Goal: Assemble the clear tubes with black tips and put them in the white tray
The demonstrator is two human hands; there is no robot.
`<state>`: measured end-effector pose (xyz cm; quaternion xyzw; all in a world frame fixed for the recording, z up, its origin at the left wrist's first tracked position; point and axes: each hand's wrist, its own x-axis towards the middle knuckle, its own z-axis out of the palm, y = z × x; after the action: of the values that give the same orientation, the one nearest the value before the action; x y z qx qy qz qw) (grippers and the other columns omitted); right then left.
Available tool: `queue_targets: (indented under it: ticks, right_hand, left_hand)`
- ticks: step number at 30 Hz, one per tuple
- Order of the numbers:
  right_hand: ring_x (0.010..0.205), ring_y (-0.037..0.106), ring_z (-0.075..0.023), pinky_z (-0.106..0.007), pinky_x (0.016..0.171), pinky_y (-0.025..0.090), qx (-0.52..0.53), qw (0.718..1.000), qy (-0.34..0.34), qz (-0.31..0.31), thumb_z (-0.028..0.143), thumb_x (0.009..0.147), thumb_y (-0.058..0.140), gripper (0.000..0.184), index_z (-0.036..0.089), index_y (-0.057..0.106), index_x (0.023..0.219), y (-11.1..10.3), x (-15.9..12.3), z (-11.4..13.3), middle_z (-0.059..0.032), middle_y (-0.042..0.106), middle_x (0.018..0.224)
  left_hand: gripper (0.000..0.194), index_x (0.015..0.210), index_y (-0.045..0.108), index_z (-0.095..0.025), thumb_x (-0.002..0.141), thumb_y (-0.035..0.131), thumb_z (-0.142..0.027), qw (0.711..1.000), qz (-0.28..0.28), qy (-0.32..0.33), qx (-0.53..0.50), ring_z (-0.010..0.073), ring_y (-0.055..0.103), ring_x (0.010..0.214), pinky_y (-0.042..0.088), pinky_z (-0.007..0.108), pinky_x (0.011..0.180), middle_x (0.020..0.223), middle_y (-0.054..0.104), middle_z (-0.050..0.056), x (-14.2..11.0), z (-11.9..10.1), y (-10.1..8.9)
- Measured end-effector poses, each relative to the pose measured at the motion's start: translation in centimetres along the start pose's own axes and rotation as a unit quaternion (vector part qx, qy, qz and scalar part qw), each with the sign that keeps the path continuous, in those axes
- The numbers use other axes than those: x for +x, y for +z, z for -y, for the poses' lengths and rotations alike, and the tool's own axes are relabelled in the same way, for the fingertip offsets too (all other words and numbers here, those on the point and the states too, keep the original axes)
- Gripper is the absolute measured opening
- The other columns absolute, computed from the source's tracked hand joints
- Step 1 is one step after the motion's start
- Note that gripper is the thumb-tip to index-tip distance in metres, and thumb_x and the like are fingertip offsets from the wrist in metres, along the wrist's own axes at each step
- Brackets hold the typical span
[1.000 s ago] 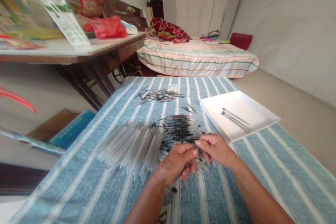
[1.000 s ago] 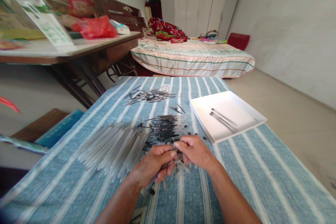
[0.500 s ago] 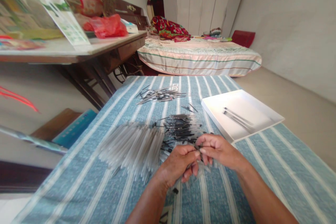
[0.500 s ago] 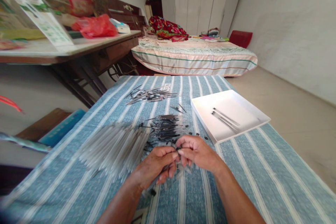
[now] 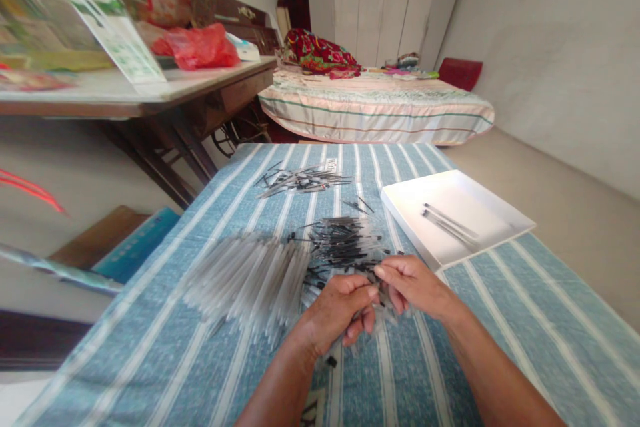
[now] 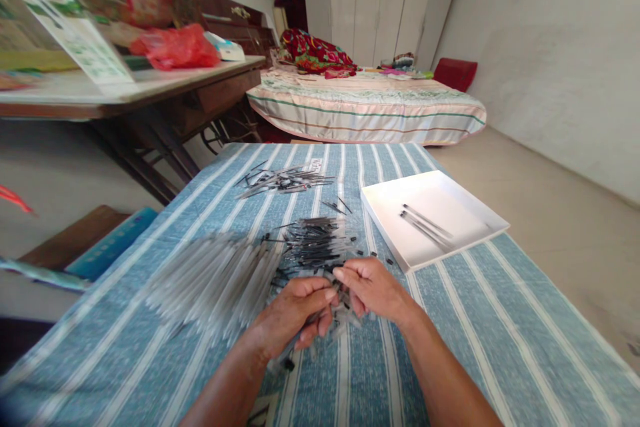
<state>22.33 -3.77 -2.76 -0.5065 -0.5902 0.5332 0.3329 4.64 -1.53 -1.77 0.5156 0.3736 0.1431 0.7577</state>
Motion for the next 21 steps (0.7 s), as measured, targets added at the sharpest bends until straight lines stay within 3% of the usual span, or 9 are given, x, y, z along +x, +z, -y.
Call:
queue_targets:
  ticks: [2, 6, 12, 17, 21]
  right_hand:
    - [0.032, 0.04, -0.0056, -0.016, 0.037, 0.034, 0.003, 1.0, -0.003, 0.005, 0.049, 0.085, 0.045, 0.038, 0.017, 0.049, 0.065, -0.02, -0.08, 0.16, 0.0066, 0.048, 0.038]
    - [0.041, 0.049, -0.0076, -0.017, 0.041, 0.039, 0.058, 0.998, -0.009, 0.03, 0.047, 0.079, 0.054, 0.031, 0.016, 0.053, 0.084, -0.13, -0.2, 0.54, 0.0047, 0.057, 0.051]
    - [0.032, 0.041, -0.0059, -0.016, 0.037, 0.035, 0.0, 1.0, 0.005, 0.017, 0.046, 0.084, 0.047, 0.036, 0.016, 0.053, 0.066, 0.09, -0.01, 0.16, 0.0063, 0.049, 0.038]
    - [0.046, 0.053, -0.0077, -0.018, 0.045, 0.042, 0.094, 0.994, -0.013, 0.046, 0.038, 0.08, 0.056, 0.023, 0.015, 0.053, 0.077, -0.15, -0.18, 0.07, 0.0025, 0.06, 0.056]
    - [0.053, 0.057, -0.0095, -0.019, 0.048, 0.044, 0.111, 0.992, -0.02, 0.052, 0.032, 0.079, 0.058, 0.018, 0.015, 0.053, 0.081, -0.63, -0.27, -0.04, -0.0008, 0.064, 0.065]
  left_hand:
    - [0.025, 0.075, 0.053, -0.014, 0.077, 0.051, -0.039, 1.0, 0.005, 0.0, 0.002, 0.0031, 0.034, 0.025, 0.022, 0.015, 0.027, 0.047, 0.055, -0.004, -0.03, 0.0, 0.04]
    - [0.024, 0.075, 0.053, -0.014, 0.078, 0.05, -0.038, 1.0, 0.008, 0.0, 0.003, 0.0029, 0.034, 0.025, 0.023, 0.015, 0.027, 0.047, 0.055, -0.004, -0.05, -0.04, 0.04]
    - [0.022, 0.074, 0.052, -0.014, 0.078, 0.05, -0.036, 1.0, 0.006, 0.005, 0.001, 0.003, 0.034, 0.025, 0.022, 0.015, 0.027, 0.047, 0.055, -0.004, -0.05, -0.09, -0.02]
    - [0.024, 0.074, 0.054, -0.015, 0.08, 0.048, -0.036, 1.0, 0.013, 0.011, 0.005, 0.0026, 0.033, 0.026, 0.022, 0.015, 0.027, 0.048, 0.056, -0.004, -0.04, 0.1, 0.0]
    - [0.026, 0.075, 0.055, -0.014, 0.079, 0.049, -0.039, 1.0, 0.017, 0.009, 0.002, 0.0027, 0.034, 0.026, 0.022, 0.015, 0.027, 0.048, 0.055, -0.004, -0.11, 0.13, -0.02]
